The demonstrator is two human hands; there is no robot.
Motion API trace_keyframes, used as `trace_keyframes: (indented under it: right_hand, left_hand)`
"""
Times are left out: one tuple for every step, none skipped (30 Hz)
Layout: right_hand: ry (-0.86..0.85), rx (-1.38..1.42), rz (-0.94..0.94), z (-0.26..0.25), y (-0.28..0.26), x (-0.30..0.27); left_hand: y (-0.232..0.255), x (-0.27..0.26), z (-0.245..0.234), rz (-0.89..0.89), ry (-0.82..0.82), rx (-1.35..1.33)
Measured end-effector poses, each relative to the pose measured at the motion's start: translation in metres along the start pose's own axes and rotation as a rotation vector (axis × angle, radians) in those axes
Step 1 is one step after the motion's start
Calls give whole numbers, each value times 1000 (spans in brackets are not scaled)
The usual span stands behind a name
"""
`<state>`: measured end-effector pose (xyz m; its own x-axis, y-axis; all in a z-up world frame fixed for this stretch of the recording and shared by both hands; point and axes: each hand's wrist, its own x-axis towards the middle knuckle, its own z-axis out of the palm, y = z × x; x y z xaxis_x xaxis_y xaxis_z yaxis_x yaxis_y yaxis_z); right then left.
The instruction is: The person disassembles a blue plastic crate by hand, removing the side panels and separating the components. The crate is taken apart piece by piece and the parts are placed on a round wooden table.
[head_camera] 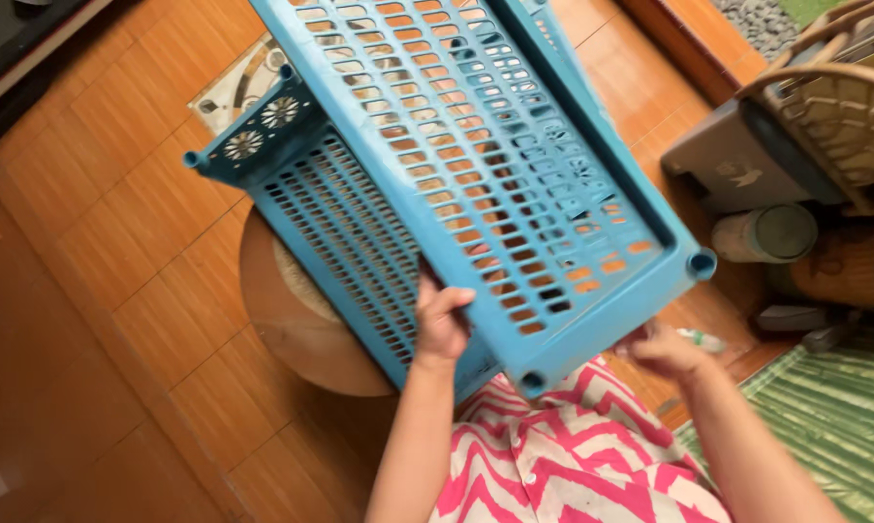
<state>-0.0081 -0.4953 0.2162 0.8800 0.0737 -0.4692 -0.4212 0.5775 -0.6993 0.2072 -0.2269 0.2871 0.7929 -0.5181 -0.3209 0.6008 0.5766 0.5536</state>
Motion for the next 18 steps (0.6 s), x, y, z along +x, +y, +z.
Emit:
trace_keyframes:
  right_hand:
    - [18,182,-66,-2,6,-2]
    - [37,363,-132,-1,13,-1]
    - [54,544,-204,-5,14,2]
    - [197,583,-197,-13,11,9]
    - [344,622,-189,-22,9,19]
    - [492,659,-179,-33,5,26]
    - [483,655,-192,-46,1,30]
    - [474,652,-205,-62,-3,36]
    - [459,648,-221,-79,-8,44]
    - [463,638,-223,-95,-11,52]
    - [466,630,-218,-109,-10,61]
    - [469,623,-213,-123,-7,70]
    - [472,629,-213,-137,-4,82]
    - [474,635,-214,-149,0,97]
    - [473,641,-214,-160,5,113]
    - [497,649,-216,-171,11,127]
    - [522,659,-213,-179,20,139]
    - [546,668,-210,-186,29,149]
  left_hand:
    - [-17,10,10,7,-12,4]
    - [-35,22,17,14,-23,8]
    - [-53,35,23,22,-39,13]
    - [-73,47,26,6,-30,-8]
    - [-93,59,28,-13,-21,-29]
    - [-113,72,27,-33,-11,-50]
    - [-131,85,22,-25,-3,0]
    - [-148,101,17,-16,5,50]
    - [-165,116,12,-3,10,102]
    - [-181,130,7,-53,100,268]
    - [-195,141,0,-104,197,435]
    - [-208,151,-7,-155,294,601]
    - [-219,155,-14,-91,316,701]
    - [-227,153,-22,-26,337,800]
    - [-234,150,-27,43,360,899]
    - [-241,145,-31,5,342,853]
    - [-245,133,-34,-36,329,809]
    - [-249,122,-37,-76,315,764]
